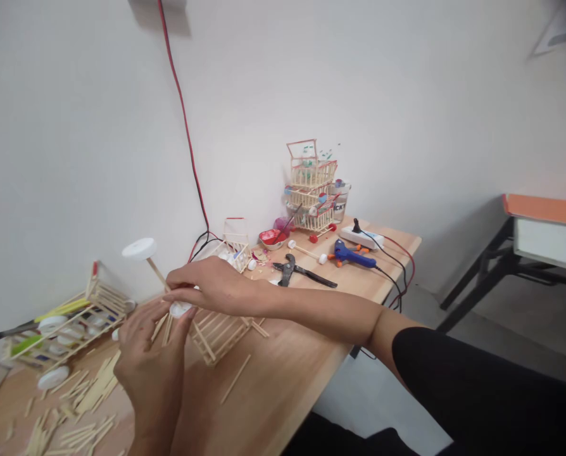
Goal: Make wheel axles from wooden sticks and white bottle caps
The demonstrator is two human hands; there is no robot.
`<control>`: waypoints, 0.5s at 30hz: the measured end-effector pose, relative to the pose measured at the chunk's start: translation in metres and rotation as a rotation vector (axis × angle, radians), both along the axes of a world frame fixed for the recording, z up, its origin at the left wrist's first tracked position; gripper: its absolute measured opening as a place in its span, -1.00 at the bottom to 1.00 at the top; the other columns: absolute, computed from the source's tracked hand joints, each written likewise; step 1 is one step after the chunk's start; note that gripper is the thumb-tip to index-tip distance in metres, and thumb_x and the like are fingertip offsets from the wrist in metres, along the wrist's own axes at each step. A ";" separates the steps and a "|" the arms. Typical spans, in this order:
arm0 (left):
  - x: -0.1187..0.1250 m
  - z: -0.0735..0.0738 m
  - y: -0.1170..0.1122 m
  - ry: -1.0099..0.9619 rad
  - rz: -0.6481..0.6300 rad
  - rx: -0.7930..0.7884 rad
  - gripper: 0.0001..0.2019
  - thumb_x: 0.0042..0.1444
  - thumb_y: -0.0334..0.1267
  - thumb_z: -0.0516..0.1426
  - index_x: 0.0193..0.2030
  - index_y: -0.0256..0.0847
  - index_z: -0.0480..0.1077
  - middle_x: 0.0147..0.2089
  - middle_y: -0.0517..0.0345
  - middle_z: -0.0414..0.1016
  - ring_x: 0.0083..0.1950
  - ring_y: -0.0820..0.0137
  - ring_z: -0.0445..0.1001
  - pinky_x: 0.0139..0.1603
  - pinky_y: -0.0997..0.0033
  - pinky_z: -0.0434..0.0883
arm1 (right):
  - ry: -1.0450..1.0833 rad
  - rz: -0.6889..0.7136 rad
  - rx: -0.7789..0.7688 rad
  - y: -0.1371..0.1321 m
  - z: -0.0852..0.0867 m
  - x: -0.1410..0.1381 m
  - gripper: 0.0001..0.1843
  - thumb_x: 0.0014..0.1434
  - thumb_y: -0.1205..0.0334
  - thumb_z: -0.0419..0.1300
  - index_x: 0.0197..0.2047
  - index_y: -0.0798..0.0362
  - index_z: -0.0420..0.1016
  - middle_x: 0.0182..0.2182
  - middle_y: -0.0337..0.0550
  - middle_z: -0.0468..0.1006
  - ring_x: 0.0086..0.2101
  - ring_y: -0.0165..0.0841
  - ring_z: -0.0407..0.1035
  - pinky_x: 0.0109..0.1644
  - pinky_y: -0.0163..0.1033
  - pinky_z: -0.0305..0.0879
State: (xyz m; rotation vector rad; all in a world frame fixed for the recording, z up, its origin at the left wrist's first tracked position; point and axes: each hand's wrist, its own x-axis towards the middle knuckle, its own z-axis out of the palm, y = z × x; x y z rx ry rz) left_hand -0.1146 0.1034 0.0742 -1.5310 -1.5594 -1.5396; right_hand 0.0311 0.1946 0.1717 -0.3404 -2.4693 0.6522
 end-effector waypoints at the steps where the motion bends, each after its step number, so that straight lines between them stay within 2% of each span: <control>1: 0.001 -0.001 -0.001 -0.005 0.002 -0.010 -0.80 0.29 -0.05 0.27 -0.10 -0.09 0.52 -0.06 0.00 0.67 0.09 0.13 0.63 0.26 -0.09 0.48 | 0.004 0.015 -0.003 0.003 -0.002 0.001 -0.63 0.47 0.17 0.16 -0.39 0.02 0.20 -0.45 -0.35 0.34 -0.38 -0.44 0.23 -0.26 -0.32 0.02; 6: 0.008 -0.004 -0.005 -0.037 0.036 -0.077 -0.77 0.28 -0.04 0.27 -0.03 -0.09 0.54 -0.01 -0.09 0.65 0.11 0.05 0.61 0.22 -0.14 0.49 | 0.012 0.073 -0.003 0.009 -0.005 0.006 -0.67 0.45 0.31 0.13 -0.38 0.01 0.18 -0.39 -0.32 0.38 -0.33 -0.44 0.26 -0.21 -0.31 0.05; 10: 0.014 -0.003 -0.007 -0.118 0.038 -0.111 -0.77 0.26 0.01 0.27 -0.06 -0.02 0.54 -0.02 -0.05 0.63 0.11 0.03 0.59 0.25 -0.17 0.47 | 0.002 0.095 -0.014 0.011 -0.007 0.010 -0.64 0.51 0.21 0.11 -0.36 0.00 0.15 -0.36 -0.31 0.35 -0.30 -0.43 0.26 -0.17 -0.31 0.08; 15: 0.013 -0.008 -0.004 -0.202 0.019 -0.144 -0.71 0.20 0.10 0.29 -0.06 0.02 0.57 -0.04 0.02 0.65 0.13 0.03 0.59 0.32 -0.21 0.41 | 0.050 0.156 -0.025 0.019 -0.017 0.010 -0.71 0.51 0.25 0.04 -0.32 0.01 0.18 -0.32 -0.28 0.35 -0.27 -0.43 0.28 -0.14 -0.29 0.10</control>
